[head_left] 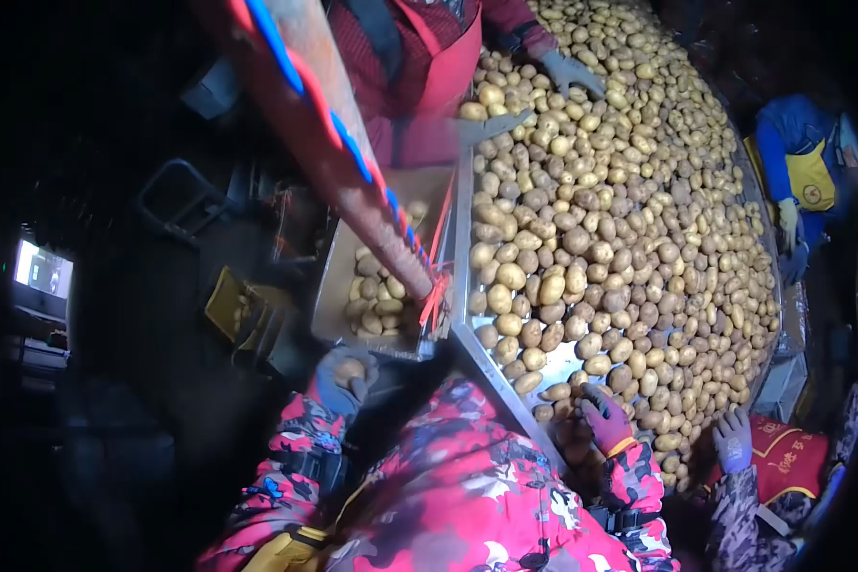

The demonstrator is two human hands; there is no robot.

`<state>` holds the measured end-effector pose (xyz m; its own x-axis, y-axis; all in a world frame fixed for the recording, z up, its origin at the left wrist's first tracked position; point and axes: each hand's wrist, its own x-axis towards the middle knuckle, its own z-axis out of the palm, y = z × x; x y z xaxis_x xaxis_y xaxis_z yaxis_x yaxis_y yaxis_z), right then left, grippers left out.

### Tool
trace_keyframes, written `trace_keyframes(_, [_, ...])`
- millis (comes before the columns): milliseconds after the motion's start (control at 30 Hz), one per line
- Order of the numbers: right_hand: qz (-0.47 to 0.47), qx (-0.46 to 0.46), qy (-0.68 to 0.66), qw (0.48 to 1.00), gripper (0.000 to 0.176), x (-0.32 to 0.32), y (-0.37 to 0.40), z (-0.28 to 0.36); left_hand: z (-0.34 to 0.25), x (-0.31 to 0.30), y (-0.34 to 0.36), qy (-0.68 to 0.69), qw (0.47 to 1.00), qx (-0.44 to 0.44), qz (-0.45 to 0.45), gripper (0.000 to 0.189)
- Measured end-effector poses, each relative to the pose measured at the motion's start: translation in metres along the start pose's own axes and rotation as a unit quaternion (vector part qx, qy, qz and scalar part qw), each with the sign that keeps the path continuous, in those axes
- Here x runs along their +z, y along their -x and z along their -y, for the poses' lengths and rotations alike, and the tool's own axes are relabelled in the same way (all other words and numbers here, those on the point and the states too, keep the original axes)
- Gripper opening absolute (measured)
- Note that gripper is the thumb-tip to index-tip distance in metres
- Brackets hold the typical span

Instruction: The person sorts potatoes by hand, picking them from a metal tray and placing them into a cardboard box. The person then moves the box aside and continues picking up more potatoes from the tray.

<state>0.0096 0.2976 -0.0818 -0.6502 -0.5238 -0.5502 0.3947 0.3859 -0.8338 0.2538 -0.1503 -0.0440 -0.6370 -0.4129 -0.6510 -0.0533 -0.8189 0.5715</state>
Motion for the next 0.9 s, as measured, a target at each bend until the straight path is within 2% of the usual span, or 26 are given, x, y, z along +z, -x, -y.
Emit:
trace_keyframes(33, [0.009,0.017,-0.01,1.0,0.046,-0.002,0.001,0.001,-0.009,-0.012,0.004,0.044,0.997,-0.027,-0.049,0.024])
trace_keyframes(67, [-0.001,0.01,0.036,0.999,0.043,-0.003,-0.001,-0.005,-0.018,-0.02,0.008,0.09,0.99,-0.049,-0.1,0.021])
trace_keyframes(100, [-0.005,0.017,0.0,1.0,0.042,-0.001,-0.001,-0.01,-0.025,-0.024,0.011,0.131,0.976,-0.078,-0.157,0.022])
trace_keyframes(233, [-0.014,0.028,0.027,0.999,0.041,0.0,0.0,-0.003,-0.014,-0.064,-0.001,0.165,0.976,-0.035,-0.136,0.028])
trace_keyframes(300, [-0.017,0.013,0.033,0.999,0.041,0.0,-0.001,-0.001,-0.017,-0.059,0.001,0.172,0.977,-0.038,-0.119,0.03])
trace_keyframes(367, [-0.017,-0.021,0.027,0.999,0.04,-0.003,-0.001,-0.015,-0.016,-0.047,0.0,0.19,0.975,-0.059,-0.101,0.031])
trace_keyframes(500, [0.001,-0.004,0.044,0.999,0.037,-0.01,-0.007,-0.024,-0.002,0.011,-0.003,0.208,0.968,-0.034,-0.136,0.034])
trace_keyframes(567, [0.006,0.014,-0.012,1.0,0.037,-0.009,-0.001,-0.019,0.005,0.017,0.004,0.154,0.985,-0.068,-0.044,0.035])
trace_keyframes(600, [0.005,0.024,-0.019,1.0,0.037,-0.008,0.003,-0.015,0.008,0.011,-0.005,0.165,0.98,-0.108,-0.028,0.042])
trace_keyframes(700, [0.004,0.033,-0.017,0.999,0.038,-0.01,0.003,-0.012,-0.012,0.021,-0.023,0.19,0.975,-0.1,-0.064,0.053])
trace_keyframes(733, [0.001,0.034,0.003,0.999,0.038,-0.012,0.004,-0.012,-0.026,-0.001,-0.051,0.161,0.987,-0.018,-0.001,0.063])
trace_keyframes(767, [-0.001,0.037,0.022,0.999,0.038,-0.012,0.006,-0.011,-0.061,0.002,-0.063,0.207,0.977,-0.019,-0.048,0.066])
trace_keyframes(800, [0.002,0.04,0.041,0.998,0.038,-0.011,0.01,-0.002,-0.094,-0.006,-0.07,0.278,0.96,-0.01,0.037,0.068])
trace_keyframes(867, [-0.011,0.019,0.02,1.0,0.038,-0.016,0.007,-0.023,-0.125,-0.128,-0.149,0.476,0.866,0.017,0.153,0.046])
trace_keyframes(900, [-0.024,0.008,0.007,1.0,0.039,-0.02,0.003,-0.039,-0.139,-0.114,-0.133,0.387,0.913,0.093,0.09,0.043])
